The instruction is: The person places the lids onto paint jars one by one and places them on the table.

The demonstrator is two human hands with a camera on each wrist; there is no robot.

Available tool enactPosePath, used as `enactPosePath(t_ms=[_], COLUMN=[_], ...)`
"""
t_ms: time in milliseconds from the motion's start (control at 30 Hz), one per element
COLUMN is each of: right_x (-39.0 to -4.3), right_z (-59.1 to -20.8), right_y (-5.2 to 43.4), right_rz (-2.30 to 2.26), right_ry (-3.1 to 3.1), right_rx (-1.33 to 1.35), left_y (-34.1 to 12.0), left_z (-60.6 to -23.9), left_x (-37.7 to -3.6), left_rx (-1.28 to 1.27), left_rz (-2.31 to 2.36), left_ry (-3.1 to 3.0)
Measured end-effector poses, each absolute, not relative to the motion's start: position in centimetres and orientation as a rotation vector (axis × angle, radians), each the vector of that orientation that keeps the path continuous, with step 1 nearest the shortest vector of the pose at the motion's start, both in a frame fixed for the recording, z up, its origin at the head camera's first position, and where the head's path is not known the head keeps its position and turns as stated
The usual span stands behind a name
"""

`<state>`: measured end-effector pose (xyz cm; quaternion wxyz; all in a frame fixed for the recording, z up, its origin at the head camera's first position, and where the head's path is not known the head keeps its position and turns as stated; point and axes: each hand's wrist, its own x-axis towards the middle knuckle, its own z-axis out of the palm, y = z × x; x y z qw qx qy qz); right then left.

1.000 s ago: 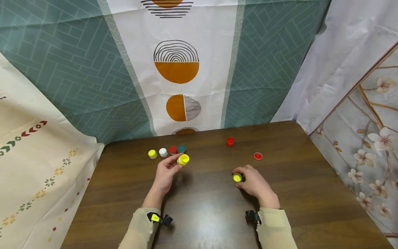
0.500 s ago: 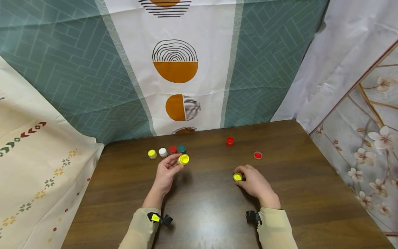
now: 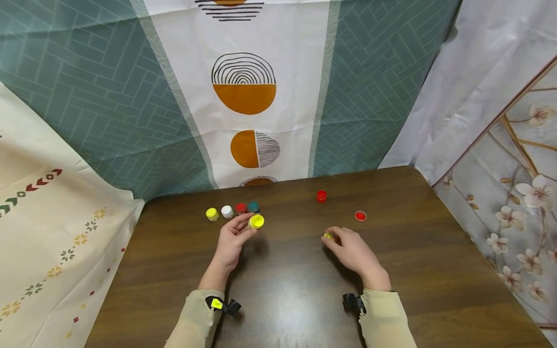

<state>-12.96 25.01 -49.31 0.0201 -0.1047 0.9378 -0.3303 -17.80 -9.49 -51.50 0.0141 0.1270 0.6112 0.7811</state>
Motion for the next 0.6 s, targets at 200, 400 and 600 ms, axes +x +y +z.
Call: enactPosePath(t_ms=[200,400,600], right_x=[-13.1,-13.1,-12.8], right_z=[-48.8,-48.0,-47.9], right_y=[24.5,24.0,23.8], right_rz=[-1.157,-1.231,-1.233], right_ry=[2.901,2.889,2.944], right_rx=[-0.233,-0.211,-0.257], left_y=[-9.5,-9.5,-9.3], left_z=[-51.4,-51.3,-51.3], left_x=[-17.8,-17.7,-17.6], left_rx=[0.407,0.395,0.378], left_rz=[2.416,2.404,2.407], left_ry=[1.909,1.908,1.897])
